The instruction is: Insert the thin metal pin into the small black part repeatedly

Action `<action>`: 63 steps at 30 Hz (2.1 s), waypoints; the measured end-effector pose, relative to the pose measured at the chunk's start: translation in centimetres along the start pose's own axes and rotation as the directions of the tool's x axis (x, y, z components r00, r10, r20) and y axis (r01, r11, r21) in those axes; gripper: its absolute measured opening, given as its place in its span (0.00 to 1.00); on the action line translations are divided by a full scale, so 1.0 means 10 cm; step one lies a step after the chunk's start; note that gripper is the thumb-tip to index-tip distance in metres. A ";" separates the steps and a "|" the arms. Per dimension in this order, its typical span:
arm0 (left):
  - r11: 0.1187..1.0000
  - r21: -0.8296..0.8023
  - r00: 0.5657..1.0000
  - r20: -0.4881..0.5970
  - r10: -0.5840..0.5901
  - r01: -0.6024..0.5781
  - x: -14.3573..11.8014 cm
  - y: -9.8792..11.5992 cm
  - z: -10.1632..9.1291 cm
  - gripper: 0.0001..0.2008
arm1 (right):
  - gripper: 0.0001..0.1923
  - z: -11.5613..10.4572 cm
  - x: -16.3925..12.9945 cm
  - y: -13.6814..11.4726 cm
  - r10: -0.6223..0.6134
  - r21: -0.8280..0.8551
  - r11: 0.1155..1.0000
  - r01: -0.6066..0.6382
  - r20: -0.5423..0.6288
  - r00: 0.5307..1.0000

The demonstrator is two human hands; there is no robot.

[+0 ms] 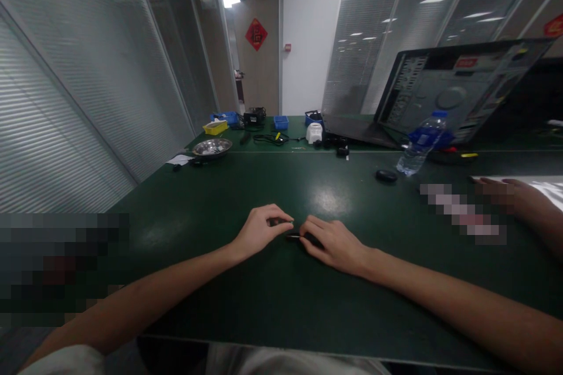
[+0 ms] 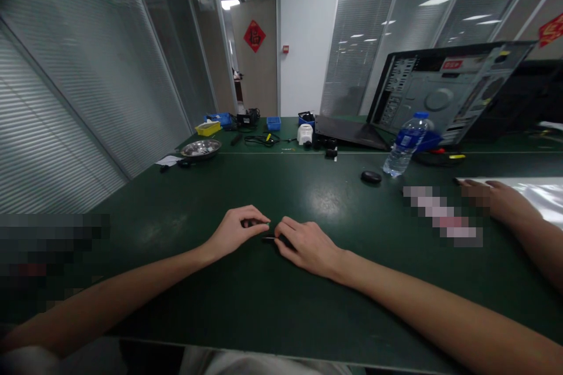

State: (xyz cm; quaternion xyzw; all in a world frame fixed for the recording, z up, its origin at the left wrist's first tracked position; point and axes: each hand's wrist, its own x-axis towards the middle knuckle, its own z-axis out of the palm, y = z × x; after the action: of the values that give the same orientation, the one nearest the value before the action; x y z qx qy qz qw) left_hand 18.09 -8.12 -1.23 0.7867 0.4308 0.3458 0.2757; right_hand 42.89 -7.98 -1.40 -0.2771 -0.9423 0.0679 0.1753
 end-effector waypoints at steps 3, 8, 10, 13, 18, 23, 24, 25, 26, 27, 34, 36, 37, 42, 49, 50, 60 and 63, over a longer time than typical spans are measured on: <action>0.995 0.103 0.999 0.034 0.003 -0.007 0.09 -0.10 -0.03 0.09 | 0.07 0.00 0.00 0.00 0.006 -0.002 1.000 -0.006 0.006 1.000; 0.981 0.189 0.994 0.105 0.023 -0.043 0.06 -0.10 -0.03 0.11 | 0.08 0.03 -0.02 0.02 0.025 -0.008 1.000 -0.025 -0.054 0.998; 0.983 0.180 0.996 0.082 0.017 -0.032 -0.01 -0.03 -0.03 0.11 | 0.07 0.02 -0.03 0.03 0.045 0.026 0.999 -0.042 -0.112 0.993; 0.985 0.163 0.998 0.033 0.048 -0.052 -0.11 0.11 -0.01 0.12 | 0.07 0.00 -0.04 0.04 0.089 0.125 0.990 -0.064 -0.205 0.975; 0.961 0.218 0.983 0.109 0.150 -0.170 -0.18 0.25 0.05 0.09 | 0.06 -0.05 -0.03 0.04 0.148 0.223 0.971 -0.083 -0.295 0.944; 0.945 0.254 0.976 0.130 0.177 -0.205 -0.14 0.17 0.05 0.05 | 0.06 -0.06 -0.03 0.03 0.135 0.223 0.972 -0.069 -0.297 0.945; 0.946 0.254 0.975 0.144 0.168 -0.200 -0.13 0.15 0.04 0.05 | 0.07 -0.06 -0.03 0.03 0.132 0.222 0.973 -0.068 -0.291 0.948; 0.947 0.258 0.975 0.159 0.153 -0.191 -0.12 0.13 0.03 0.06 | 0.07 -0.06 -0.03 0.04 0.131 0.220 0.973 -0.068 -0.287 0.949; 0.947 0.268 0.975 0.177 0.134 -0.179 -0.11 0.11 0.01 0.06 | 0.07 -0.06 -0.03 0.04 0.133 0.219 0.973 -0.070 -0.285 0.949; 0.944 0.283 0.974 0.197 0.115 -0.169 -0.10 0.09 -0.01 0.07 | 0.07 -0.06 -0.04 0.04 0.135 0.219 0.973 -0.073 -0.284 0.949; 0.938 0.345 0.984 0.174 -0.023 -0.040 -0.02 -0.37 -0.57 0.13 | 0.08 -0.07 -0.04 0.05 0.140 0.234 0.969 -0.076 -0.270 0.953; 0.932 0.354 0.991 0.075 -0.110 0.077 0.02 -0.69 -0.87 0.15 | 0.08 -0.06 -0.05 0.05 0.135 0.238 0.969 -0.068 -0.278 0.951; 0.924 0.353 0.986 0.010 -0.164 0.150 0.04 -0.87 -1.05 0.15 | 0.07 -0.06 -0.05 0.05 0.133 0.238 0.969 -0.065 -0.282 0.950; 0.807 0.379 0.874 -0.365 -0.319 0.453 -0.07 -1.75 -1.92 0.18 | 0.08 -0.06 -0.05 0.06 0.132 0.240 0.968 -0.069 -0.260 0.957; 0.643 0.439 0.732 -0.614 -0.295 0.628 -0.50 -2.24 -2.51 0.14 | 0.08 -0.06 -0.05 0.07 0.117 0.226 0.972 -0.057 -0.262 0.958; 0.629 0.443 0.723 -0.625 -0.295 0.639 -0.53 -2.25 -2.53 0.15 | 0.08 -0.06 -0.05 0.07 0.117 0.228 0.972 -0.057 -0.261 0.958; 0.516 0.577 0.754 -0.610 -0.244 0.633 -0.54 -2.14 -2.48 0.18 | 0.08 -0.04 -0.05 0.06 0.110 0.216 0.975 -0.051 -0.272 0.956; 0.506 0.604 0.772 -0.592 -0.234 0.616 -0.54 -2.13 -2.48 0.18 | 0.07 -0.03 -0.06 0.06 0.113 0.213 0.975 -0.056 -0.267 0.957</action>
State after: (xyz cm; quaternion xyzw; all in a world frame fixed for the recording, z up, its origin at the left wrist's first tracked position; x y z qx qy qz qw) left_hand -13.82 0.71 -3.38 0.5910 0.7700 0.2115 -0.1140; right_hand 43.77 -7.75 -1.41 -0.3049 -0.8836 0.1316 0.3300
